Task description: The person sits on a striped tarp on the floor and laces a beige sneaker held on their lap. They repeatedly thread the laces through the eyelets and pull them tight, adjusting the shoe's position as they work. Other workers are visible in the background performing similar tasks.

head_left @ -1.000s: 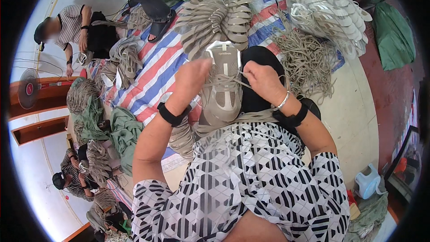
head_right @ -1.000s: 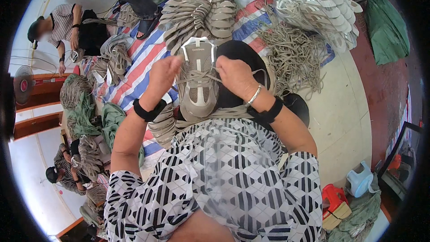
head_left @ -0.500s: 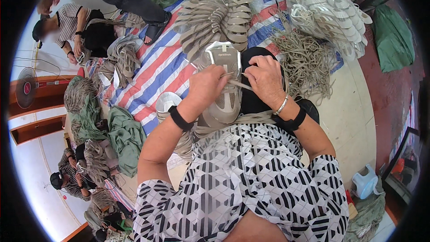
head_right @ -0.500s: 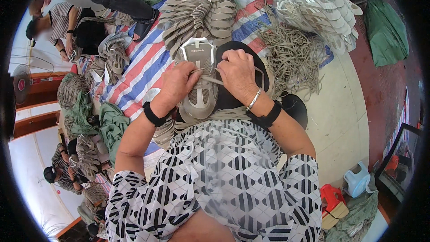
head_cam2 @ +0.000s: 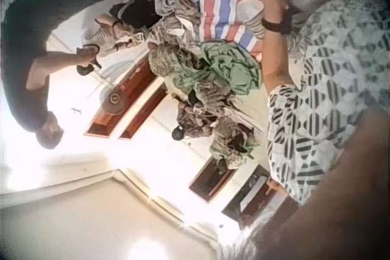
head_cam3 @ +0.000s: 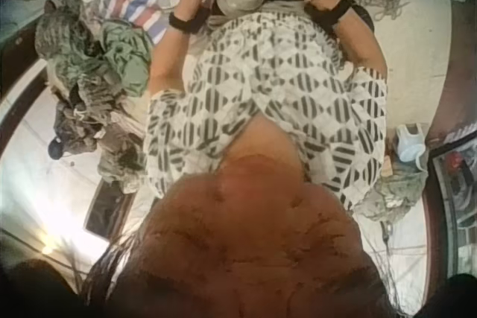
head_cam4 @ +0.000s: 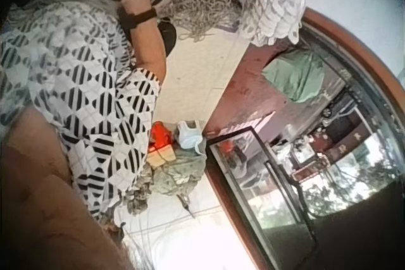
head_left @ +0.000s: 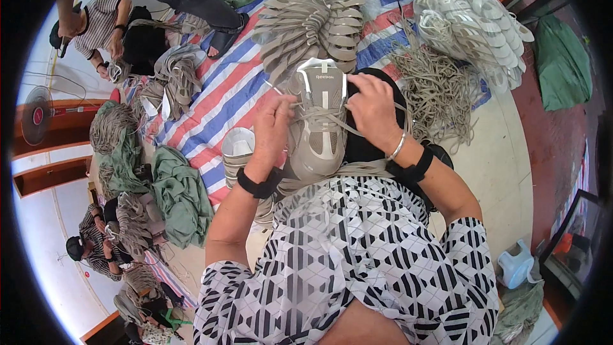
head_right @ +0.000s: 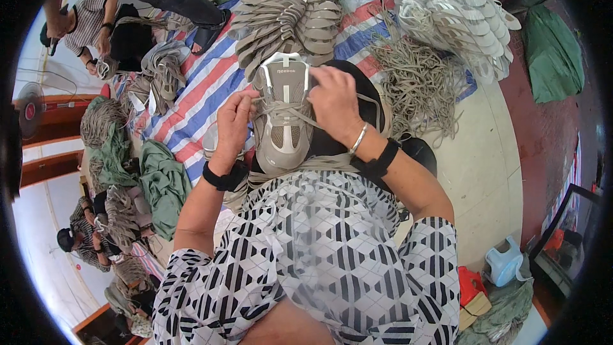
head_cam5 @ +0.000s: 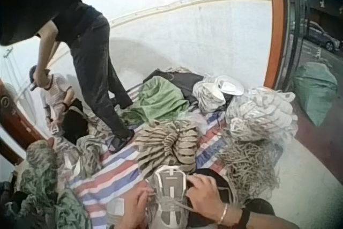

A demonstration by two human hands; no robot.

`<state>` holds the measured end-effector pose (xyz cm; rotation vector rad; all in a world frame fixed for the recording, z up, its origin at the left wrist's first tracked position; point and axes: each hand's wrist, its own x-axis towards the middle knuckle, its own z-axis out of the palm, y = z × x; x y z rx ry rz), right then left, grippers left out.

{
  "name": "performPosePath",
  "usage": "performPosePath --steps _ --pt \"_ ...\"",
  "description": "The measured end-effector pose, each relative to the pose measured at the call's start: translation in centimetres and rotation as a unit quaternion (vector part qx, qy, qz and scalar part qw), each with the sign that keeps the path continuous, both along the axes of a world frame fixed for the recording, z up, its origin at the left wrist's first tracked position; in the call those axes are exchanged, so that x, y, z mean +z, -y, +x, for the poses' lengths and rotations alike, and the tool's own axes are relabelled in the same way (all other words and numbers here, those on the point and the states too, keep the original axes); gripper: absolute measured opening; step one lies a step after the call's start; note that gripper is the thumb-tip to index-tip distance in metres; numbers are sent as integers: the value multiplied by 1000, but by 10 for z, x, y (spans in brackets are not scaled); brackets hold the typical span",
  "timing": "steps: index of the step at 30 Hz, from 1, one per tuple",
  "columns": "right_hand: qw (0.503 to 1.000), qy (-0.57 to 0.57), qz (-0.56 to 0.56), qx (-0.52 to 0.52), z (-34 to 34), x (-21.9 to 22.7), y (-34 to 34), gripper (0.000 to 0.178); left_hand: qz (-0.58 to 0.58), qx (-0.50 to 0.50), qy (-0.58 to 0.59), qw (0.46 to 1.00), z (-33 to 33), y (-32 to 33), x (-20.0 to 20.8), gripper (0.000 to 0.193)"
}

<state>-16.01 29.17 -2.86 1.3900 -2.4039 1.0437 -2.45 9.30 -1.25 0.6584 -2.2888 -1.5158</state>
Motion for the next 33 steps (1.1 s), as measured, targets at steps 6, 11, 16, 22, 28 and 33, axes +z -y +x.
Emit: performPosePath --steps 6,11,16,22,28,33 --pt "999 39 24 -25 6 2 0 10 258 70 9 963 6 -6 4 28" --pt "999 -17 23 27 7 2 0 8 394 43 10 918 13 -2 7 24" --pt "990 -43 33 134 -14 6 -6 9 310 3 -30 950 6 -4 3 22" --pt "964 -122 60 228 -39 11 2 13 284 55 -2 957 -2 -15 17 21" --pt "936 -103 188 280 -47 19 12 4 197 -58 82 975 3 2 4 16" --pt "918 27 332 215 -45 42 29 9 174 -52 53 982 -3 -4 6 12"
